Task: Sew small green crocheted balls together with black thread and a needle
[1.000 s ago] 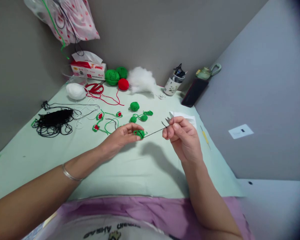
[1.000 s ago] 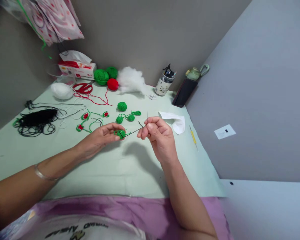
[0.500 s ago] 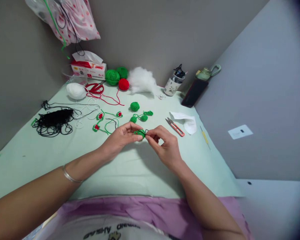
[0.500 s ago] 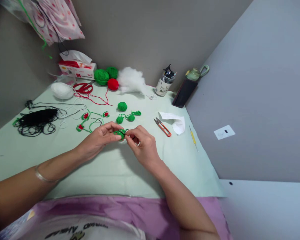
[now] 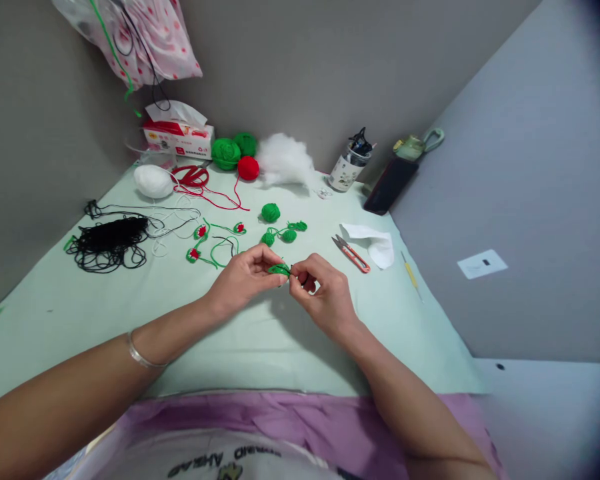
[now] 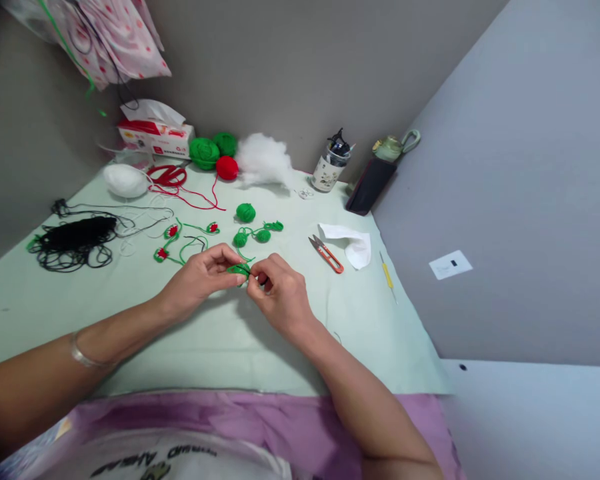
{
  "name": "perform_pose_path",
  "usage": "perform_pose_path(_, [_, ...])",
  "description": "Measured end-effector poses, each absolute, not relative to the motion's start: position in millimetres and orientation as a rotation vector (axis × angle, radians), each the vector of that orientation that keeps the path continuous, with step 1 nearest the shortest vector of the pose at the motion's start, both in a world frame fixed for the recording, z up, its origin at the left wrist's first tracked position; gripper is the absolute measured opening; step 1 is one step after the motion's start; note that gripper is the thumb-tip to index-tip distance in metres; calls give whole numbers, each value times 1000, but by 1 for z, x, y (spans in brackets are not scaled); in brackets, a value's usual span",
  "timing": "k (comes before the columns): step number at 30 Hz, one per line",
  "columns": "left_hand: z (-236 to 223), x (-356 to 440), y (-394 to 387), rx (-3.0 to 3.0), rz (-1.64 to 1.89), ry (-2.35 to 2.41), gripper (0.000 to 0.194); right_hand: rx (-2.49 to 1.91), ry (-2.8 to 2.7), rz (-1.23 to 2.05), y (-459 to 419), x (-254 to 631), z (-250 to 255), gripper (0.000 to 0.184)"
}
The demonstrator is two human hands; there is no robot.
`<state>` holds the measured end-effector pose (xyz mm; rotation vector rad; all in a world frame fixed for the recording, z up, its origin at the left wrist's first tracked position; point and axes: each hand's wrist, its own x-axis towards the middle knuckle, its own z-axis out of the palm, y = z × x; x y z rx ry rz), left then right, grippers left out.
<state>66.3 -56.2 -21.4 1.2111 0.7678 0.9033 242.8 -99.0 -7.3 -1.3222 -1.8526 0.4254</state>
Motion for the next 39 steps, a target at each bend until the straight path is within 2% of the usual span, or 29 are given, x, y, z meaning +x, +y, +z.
perform_pose_path(9, [-23,65,-55,1157,854,754,29,-1229,-1742,668,-96,244,-6,8])
perform_pose_path(15, [-21,62,-50,909,825,676,23,-1112,-1420,1052,-94,258,6,8])
perform_pose_path(22, [-22,59,-47,927,759,671,25,-913,-1207,1293,-97,271,22,14])
perform_pose_path(29, [-26,63,-49,1381,679,832,25,-942,-1187,1150,-98,276,20,21])
perform_pose_path(34, [-30,60,-48,1243,689,681,31,-1104,-1316,1059,-99,272,21,16])
perform_pose_path(39, [-26,58,-47,1124,737,626,31,-1190,-1674,679,-102,264,20,7])
